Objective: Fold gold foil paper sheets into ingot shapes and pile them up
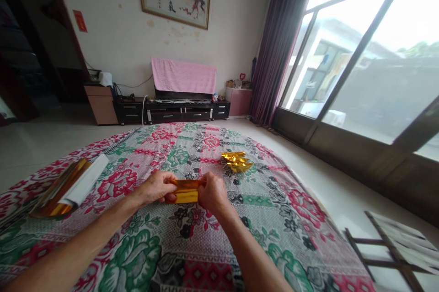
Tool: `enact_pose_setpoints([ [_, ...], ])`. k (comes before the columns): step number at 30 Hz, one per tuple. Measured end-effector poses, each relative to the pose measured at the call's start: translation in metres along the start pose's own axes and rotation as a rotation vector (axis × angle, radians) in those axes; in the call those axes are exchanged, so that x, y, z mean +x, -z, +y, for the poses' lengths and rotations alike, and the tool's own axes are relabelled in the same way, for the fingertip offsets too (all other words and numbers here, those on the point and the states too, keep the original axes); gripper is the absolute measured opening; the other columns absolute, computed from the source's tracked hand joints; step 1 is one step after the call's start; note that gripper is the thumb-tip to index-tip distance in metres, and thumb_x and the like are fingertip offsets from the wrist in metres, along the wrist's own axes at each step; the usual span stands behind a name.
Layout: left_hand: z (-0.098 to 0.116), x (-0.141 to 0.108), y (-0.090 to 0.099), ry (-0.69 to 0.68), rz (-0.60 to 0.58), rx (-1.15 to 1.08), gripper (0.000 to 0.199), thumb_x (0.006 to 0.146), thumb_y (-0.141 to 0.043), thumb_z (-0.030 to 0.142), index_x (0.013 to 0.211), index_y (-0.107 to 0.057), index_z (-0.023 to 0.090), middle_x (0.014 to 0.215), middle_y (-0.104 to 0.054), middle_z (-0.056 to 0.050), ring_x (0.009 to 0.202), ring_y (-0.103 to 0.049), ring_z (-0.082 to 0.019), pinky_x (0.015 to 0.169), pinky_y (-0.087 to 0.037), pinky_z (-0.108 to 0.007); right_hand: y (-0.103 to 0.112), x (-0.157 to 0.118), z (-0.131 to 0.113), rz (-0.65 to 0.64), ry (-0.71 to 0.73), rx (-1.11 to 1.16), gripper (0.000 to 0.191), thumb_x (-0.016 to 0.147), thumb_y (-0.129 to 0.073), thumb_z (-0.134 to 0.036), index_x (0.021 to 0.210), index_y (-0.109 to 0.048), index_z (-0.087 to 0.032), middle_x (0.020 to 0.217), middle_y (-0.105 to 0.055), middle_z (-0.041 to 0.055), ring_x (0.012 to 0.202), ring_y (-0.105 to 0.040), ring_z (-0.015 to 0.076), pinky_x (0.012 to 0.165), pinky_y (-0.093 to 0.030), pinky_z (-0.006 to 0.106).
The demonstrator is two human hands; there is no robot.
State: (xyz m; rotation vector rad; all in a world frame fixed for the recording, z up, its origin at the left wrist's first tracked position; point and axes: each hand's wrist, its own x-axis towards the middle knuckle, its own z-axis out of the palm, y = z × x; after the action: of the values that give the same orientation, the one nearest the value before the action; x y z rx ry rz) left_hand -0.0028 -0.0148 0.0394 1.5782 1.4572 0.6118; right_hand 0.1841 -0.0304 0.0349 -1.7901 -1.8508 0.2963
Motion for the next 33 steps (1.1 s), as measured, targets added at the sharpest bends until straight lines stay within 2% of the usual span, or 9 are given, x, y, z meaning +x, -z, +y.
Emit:
enact_pose_setpoints([
  [4, -0.007, 0.004, 0.003, -0.040, 0.005, 0.052, 0.025, 0.068, -0.052, 0.019, 0.090, -0.062, 0.016, 0.054, -0.066, 0.000, 0.049, -0.062, -0.014, 0.039, -0.038, -0.015, -0.002, 0.002, 0.006, 0.002, 0.044, 0.006, 0.013, 0.066, -0.057, -0.016, 0.076, -0.065, -0.019, 0.068, -0.066, 0.0027, 0.060, -0.056, 0.0144, 0.053, -0.032, 0.022],
  [14, -0.030, 0.013, -0.001, -0.325, 0.220, 0.099, 0.019, 0.071, -0.052, 0.027, 0.086, -0.061, 0.018, 0.069, -0.068, 0.001, 0.054, -0.064, -0.013, 0.049, -0.046, -0.019, -0.012, -0.004, 0.026, 0.146, 0.316, 0.198, 0.008, 0.069, -0.053, -0.016, 0.074, -0.058, -0.018, 0.068, -0.062, 0.0005, 0.058, -0.055, 0.0119, 0.056, -0.039, 0.020],
  [17, -0.032, 0.011, -0.004, -0.360, 0.273, 0.097, 0.019, 0.072, -0.051, 0.028, 0.088, -0.059, 0.019, 0.073, -0.068, 0.002, 0.054, -0.064, -0.012, 0.051, -0.048, -0.019, -0.015, -0.004, 0.028, 0.168, 0.329, 0.204, 0.007, 0.071, -0.052, -0.017, 0.074, -0.057, -0.018, 0.068, -0.061, 0.0006, 0.059, -0.055, 0.0119, 0.058, -0.040, 0.020],
  [21, -0.032, 0.003, -0.005, -0.398, 0.267, 0.071, 0.019, 0.075, -0.048, 0.026, 0.090, -0.057, 0.021, 0.073, -0.069, 0.002, 0.055, -0.065, -0.012, 0.053, -0.049, -0.020, -0.017, -0.002, 0.030, 0.166, 0.327, 0.194, 0.006, 0.070, -0.052, -0.016, 0.072, -0.057, -0.018, 0.067, -0.061, 0.0004, 0.057, -0.054, 0.0119, 0.057, -0.039, 0.020],
  [27, -0.037, -0.002, -0.007, -0.432, 0.329, 0.158, 0.017, 0.072, -0.045, 0.018, 0.081, -0.059, 0.021, 0.064, -0.066, 0.004, 0.057, -0.064, -0.012, 0.055, -0.047, -0.019, -0.016, -0.001, 0.030, 0.158, 0.356, 0.177, 0.007, 0.068, -0.050, -0.012, 0.067, -0.055, -0.018, 0.066, -0.060, 0.0001, 0.057, -0.053, 0.0113, 0.057, -0.038, 0.020],
  [33, -0.035, -0.004, -0.007, -0.489, 0.385, 0.276, 0.018, 0.071, -0.045, 0.014, 0.076, -0.060, 0.020, 0.075, -0.064, 0.002, 0.062, -0.060, -0.011, 0.059, -0.045, -0.020, -0.014, -0.005, 0.026, 0.187, 0.360, 0.121, 0.010, 0.068, -0.048, -0.011, 0.069, -0.056, -0.018, 0.068, -0.057, 0.0006, 0.059, -0.051, 0.0120, 0.060, -0.037, 0.021],
])
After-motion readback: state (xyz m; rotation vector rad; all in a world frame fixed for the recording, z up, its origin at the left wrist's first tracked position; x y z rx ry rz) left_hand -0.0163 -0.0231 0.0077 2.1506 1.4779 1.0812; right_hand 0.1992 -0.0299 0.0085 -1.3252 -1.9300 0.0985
